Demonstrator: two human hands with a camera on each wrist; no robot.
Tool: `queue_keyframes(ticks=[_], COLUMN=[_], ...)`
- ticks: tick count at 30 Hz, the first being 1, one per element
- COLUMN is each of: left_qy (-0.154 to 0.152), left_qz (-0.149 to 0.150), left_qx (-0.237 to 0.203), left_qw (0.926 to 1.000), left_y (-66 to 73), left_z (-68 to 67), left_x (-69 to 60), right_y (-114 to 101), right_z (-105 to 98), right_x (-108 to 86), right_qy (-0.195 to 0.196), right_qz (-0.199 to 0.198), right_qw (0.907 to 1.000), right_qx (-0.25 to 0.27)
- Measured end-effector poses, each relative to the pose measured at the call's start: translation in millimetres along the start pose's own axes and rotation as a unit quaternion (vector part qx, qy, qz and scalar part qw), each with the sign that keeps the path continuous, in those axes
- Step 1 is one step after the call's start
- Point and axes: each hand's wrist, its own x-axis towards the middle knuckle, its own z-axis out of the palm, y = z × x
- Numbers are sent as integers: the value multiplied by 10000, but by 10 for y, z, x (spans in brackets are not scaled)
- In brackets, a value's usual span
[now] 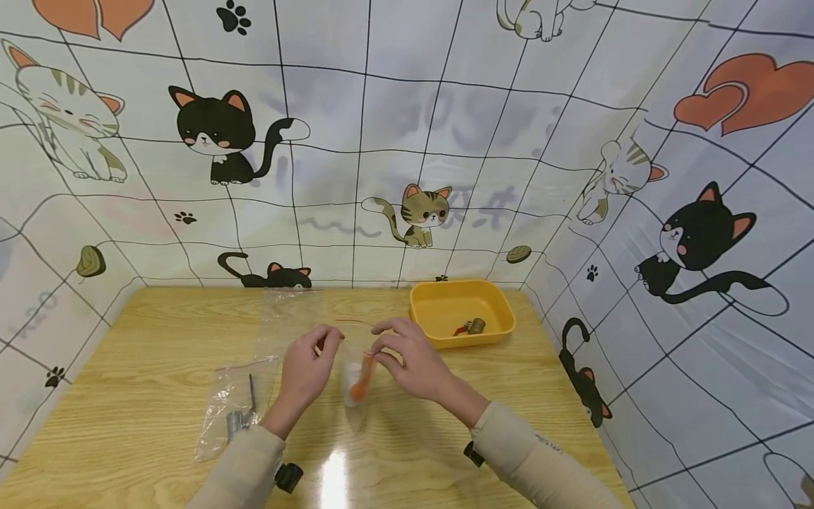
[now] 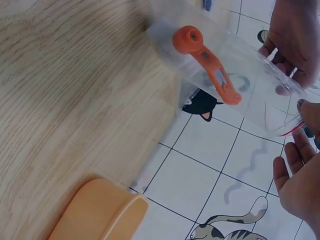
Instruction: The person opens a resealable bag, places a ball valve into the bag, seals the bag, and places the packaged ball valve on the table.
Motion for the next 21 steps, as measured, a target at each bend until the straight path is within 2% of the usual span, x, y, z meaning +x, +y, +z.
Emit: queue_keyframes(ticks=[7,11,17,21], left_qy=[-286,-479,-631,-715], left_qz=[219,317,525,513], left_qx=[931,1178,942,651], left_qw=[9950,9914,9922,9940], left_y=[-127,-189,-237,-239], left_z=[-62,-98,-151,-162], left_x=[35,45,49,47], right_y=[44,99,161,197], right_z=[-66,-84,-113,-113], right_x=[-11,-26,-62,-70], right_qy=[-109,-135,17,-14], right_qz=[52,76,438,727], right_qw=[9999,9999,9990,9973], right_qx=[75,-31,-24,-112])
